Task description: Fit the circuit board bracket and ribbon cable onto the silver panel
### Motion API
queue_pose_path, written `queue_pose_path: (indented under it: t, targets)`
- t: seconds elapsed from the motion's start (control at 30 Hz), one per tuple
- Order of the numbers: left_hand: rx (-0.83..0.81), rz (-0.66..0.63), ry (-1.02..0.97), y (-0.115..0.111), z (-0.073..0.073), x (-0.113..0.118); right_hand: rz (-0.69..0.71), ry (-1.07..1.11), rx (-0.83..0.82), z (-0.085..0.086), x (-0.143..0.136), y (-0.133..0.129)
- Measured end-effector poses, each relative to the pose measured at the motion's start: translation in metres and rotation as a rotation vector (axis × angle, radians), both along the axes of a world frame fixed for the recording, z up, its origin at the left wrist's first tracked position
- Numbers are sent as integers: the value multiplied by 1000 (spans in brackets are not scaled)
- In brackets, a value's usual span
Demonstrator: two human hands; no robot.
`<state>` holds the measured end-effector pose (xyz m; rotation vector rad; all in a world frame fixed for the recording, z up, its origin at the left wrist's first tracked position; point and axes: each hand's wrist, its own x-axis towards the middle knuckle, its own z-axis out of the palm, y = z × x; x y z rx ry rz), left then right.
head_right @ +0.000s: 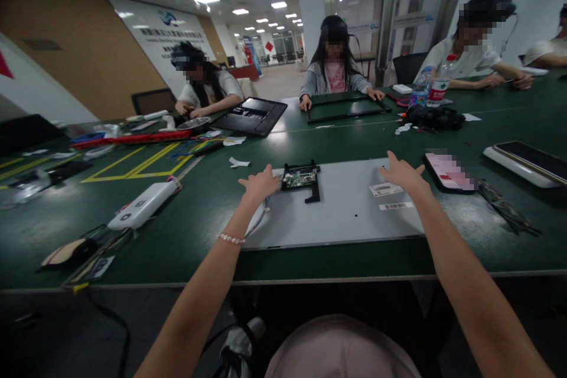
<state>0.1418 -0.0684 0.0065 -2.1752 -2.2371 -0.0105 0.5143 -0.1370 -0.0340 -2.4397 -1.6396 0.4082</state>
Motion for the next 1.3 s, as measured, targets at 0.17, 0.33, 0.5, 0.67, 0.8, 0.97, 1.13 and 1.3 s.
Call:
queue_pose_path:
  t: [0.17, 0.33, 0.5, 0.67, 0.8, 0.97, 1.13, 1.3]
  targets:
    - [1, -18, 5, -1, -1, 1, 20, -29, -9, -3, -2, 0]
    - [-21, -21, -10, 1, -2, 0, 39, -46, -14, -5, -3, 0]
    - [-42, -51, -42, 1, 0, -1, 53, -48, -12, -8, -1, 1]
    - [-67, -43, -67, -1, 7, -2, 50, -58, -26, -11, 2, 3]
    - [-2, -28, -74, -1, 8, -3, 49, -60, -3, -13, 3, 3]
    - [58, -147, -163, 3, 3, 0, 49, -69, 27, -10, -2, 3]
    - [37, -300, -320, 18, -7, -1, 79, -39, 25, -7, -5, 3]
    - [-28, -564, -413, 34, -19, -8, 119, -41, 45, -6, -12, 3]
